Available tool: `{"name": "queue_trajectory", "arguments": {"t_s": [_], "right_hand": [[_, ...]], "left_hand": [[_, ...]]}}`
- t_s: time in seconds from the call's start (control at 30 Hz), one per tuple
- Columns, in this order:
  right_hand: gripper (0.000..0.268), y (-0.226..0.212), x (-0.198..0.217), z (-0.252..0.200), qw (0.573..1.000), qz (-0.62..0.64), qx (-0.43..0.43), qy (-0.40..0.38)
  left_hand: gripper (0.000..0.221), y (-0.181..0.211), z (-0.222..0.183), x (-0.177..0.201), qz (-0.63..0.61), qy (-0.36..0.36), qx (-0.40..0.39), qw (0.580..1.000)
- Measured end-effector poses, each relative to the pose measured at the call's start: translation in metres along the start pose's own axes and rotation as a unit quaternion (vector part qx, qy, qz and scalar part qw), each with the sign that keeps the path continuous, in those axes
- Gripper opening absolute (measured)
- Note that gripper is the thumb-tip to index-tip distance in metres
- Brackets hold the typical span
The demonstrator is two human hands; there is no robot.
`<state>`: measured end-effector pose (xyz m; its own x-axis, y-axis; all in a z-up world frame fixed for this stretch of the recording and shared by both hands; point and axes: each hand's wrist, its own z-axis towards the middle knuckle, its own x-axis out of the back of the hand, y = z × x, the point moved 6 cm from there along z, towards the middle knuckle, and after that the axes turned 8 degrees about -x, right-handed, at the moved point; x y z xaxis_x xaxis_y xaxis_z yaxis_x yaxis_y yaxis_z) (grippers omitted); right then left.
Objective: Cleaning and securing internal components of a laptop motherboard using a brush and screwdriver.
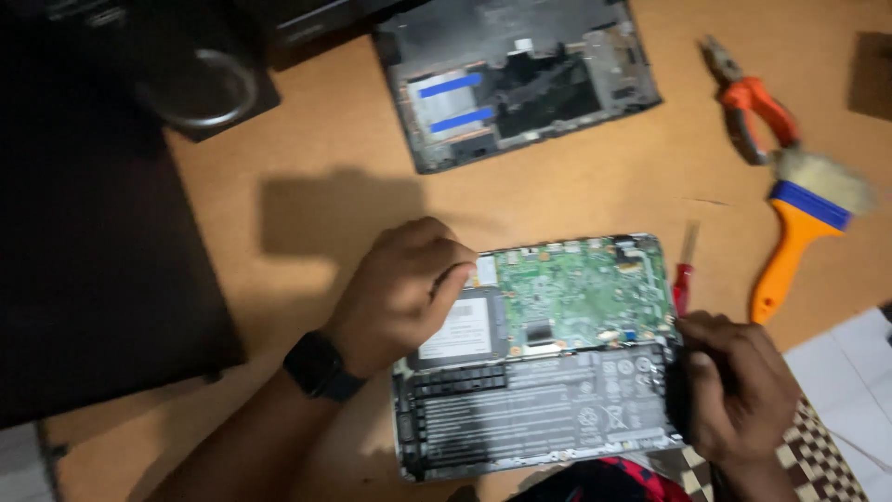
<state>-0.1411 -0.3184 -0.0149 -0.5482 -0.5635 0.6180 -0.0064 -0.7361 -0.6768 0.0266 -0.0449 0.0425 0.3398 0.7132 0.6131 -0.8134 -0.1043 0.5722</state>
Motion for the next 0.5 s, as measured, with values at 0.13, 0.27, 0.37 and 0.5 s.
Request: {"name": "queue_trajectory", "arguments": {"t_s": [0.13, 0.27, 0.37, 0.5], "right_hand": [[0.022, -0.001, 0.0, 0.002, 0.999, 0.017, 0.033, 0.0], [0.022, -0.009, 0.0, 0.005, 0.999, 0.048, 0.025, 0.002], [0.023, -0.009, 0.001, 0.006, 0.999, 0.038, 0.028, -0.004], [0.023, -0.011, 0.003, 0.008, 0.999, 0.033, 0.032, 0.009]], "left_hand": [[0.011, -0.006, -0.001, -0.007, 0.077, -0.016, 0.067, 0.995], [0.014, -0.011, -0.008, -0.013, 0.166, -0.025, 0.125, 0.978], [0.02, -0.01, -0.003, -0.015, 0.174, -0.031, 0.111, 0.978], [0.014, -0.008, 0.0, -0.017, 0.169, -0.032, 0.108, 0.979]]}}
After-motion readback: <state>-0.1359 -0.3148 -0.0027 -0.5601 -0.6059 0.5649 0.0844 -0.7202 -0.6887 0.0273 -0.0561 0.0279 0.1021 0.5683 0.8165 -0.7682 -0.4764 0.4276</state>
